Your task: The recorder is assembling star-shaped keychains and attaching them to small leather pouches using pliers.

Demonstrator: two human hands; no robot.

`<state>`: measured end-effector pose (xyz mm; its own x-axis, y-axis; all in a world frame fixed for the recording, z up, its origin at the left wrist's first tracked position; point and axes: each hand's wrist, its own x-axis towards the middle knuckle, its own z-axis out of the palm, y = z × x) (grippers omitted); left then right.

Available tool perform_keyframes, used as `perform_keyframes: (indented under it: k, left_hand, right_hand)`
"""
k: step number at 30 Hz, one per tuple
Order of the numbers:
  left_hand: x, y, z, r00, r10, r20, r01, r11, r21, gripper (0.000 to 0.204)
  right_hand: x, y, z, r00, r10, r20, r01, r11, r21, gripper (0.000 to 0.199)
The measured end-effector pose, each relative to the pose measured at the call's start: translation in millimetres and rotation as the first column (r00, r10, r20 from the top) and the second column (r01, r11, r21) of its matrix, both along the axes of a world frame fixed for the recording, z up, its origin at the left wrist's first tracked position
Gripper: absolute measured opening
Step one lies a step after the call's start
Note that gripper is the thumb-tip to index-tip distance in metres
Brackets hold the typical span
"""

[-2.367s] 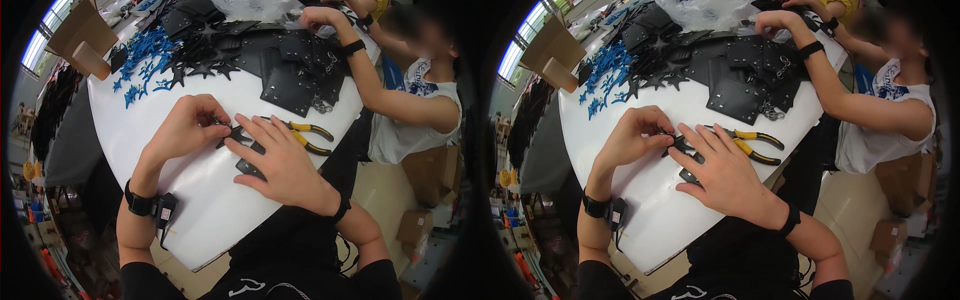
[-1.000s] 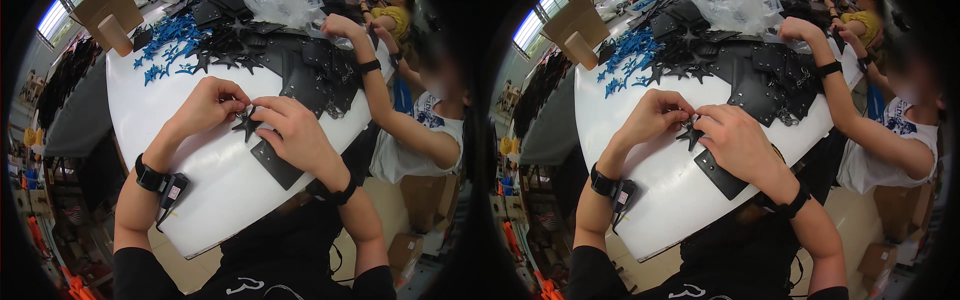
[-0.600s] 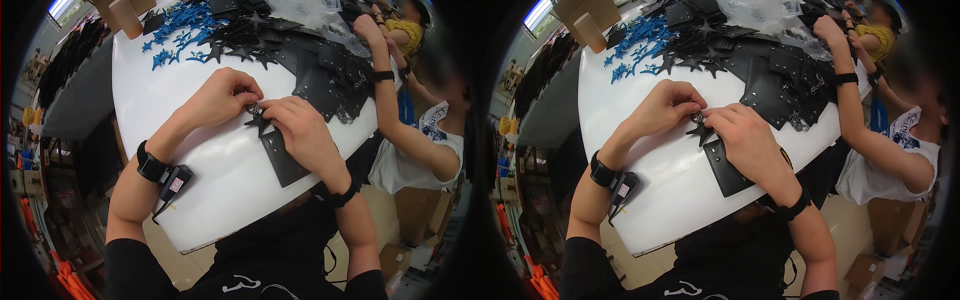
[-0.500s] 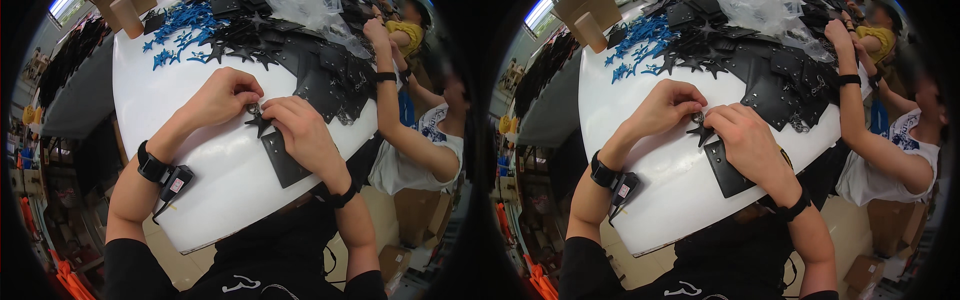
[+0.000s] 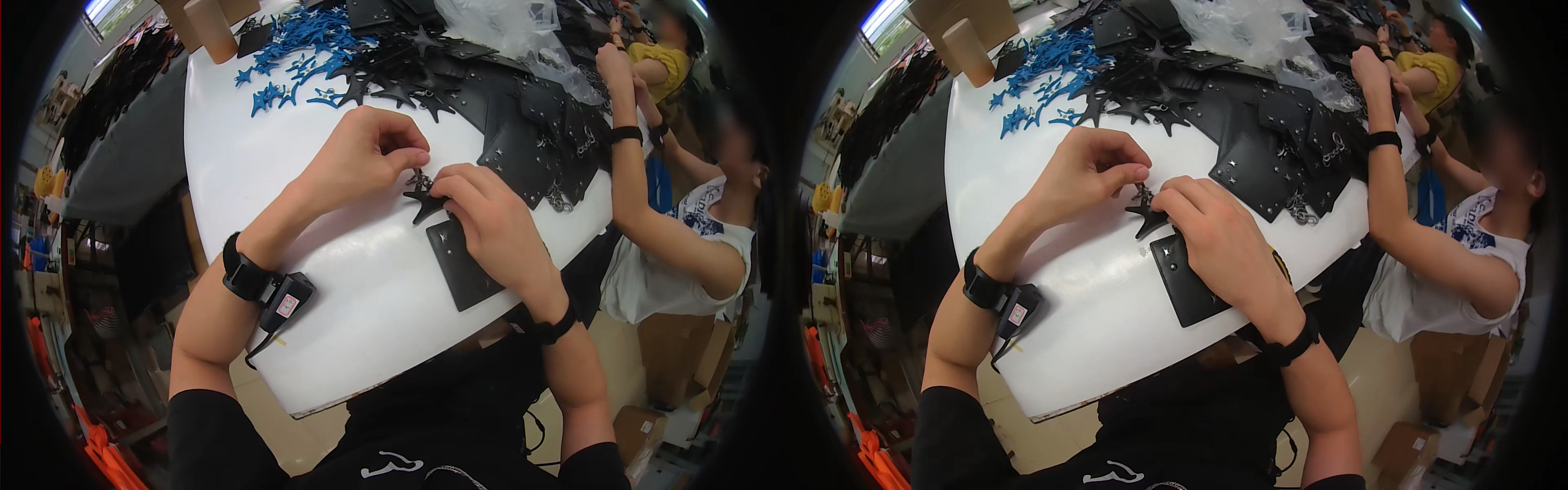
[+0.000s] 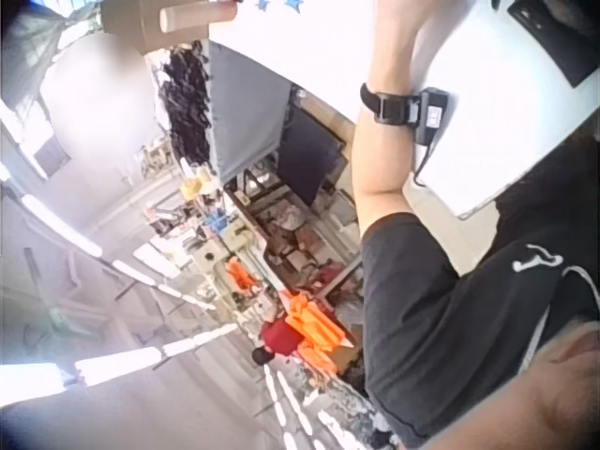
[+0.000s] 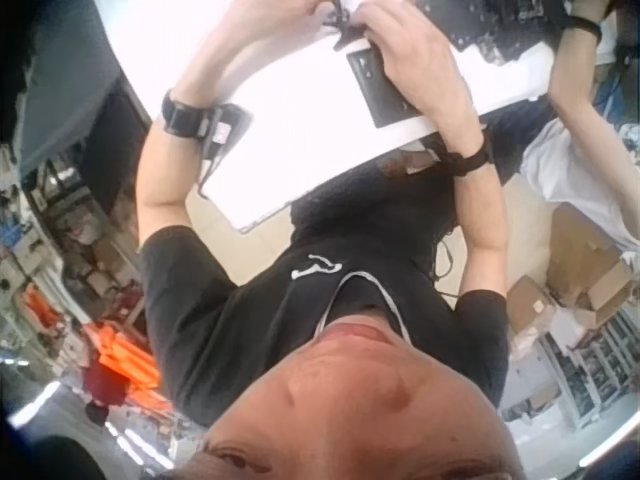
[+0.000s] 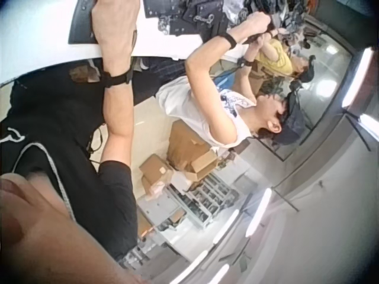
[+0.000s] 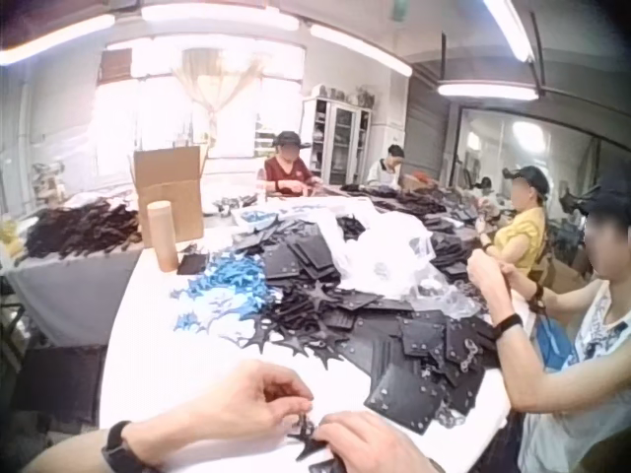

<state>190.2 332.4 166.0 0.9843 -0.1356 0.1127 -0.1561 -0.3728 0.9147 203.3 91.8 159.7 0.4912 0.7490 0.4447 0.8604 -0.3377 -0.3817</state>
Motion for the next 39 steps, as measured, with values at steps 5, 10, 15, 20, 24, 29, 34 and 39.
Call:
perform_keyframes:
  k: [5,10,15,20,24,29,34,39]
  left_hand:
    - [-0.6,-0.7,-7.4,0.999,-0.024,-0.049,0.02,0.997,-0.076,0.006]
    - [-0.7,-2.7,-5.2,0.995,-0.037,-0.089,0.031,0.997,-0.068,0.007]
    - [-0.1,-7.5,-7.8,0.992,-0.067,-0.106,0.064,0.997,-0.033,0.006]
    - [-2.9,-10.7,-5.8,0.998,-0.041,-0.057,0.044,0.998,0.047,0.008]
    - [-0.4,-10.1,-10.0,0.999,-0.025,-0.024,0.026,0.999,0.044,0.008]
    - [-0.7,-11.3,-10.0,0.999,-0.02,-0.036,0.021,0.999,0.024,0.008]
    - [1.1,-10.5,-15.2,1.0,0.003,0.03,-0.004,1.0,0.029,0.01]
    - [3.8,-14.6,-10.8,1.0,0.013,0.014,-0.014,0.997,0.076,0.012]
  right_hand:
    - [-2.5,-0.3,-2.0,0.997,-0.032,-0.066,0.035,0.998,0.052,0.031]
    - [-0.5,-2.0,3.0,0.996,-0.039,-0.081,0.043,0.998,0.054,0.03]
    - [1.4,-6.0,0.9,0.993,-0.046,-0.112,0.054,0.996,0.067,0.031]
    - [-4.6,-9.2,3.0,0.975,-0.082,-0.207,0.097,0.993,0.063,0.03]
    - [-3.5,-11.2,5.6,0.979,-0.052,-0.198,0.065,0.996,0.06,0.032]
    - [-7.1,-20.2,21.4,0.974,-0.068,-0.218,0.06,0.997,-0.046,0.036]
    - [-3.5,-31.1,52.5,0.965,-0.064,-0.255,0.025,0.988,-0.156,0.037]
    - [26.1,-53.2,84.3,0.982,-0.146,-0.123,0.127,0.981,-0.149,0.034]
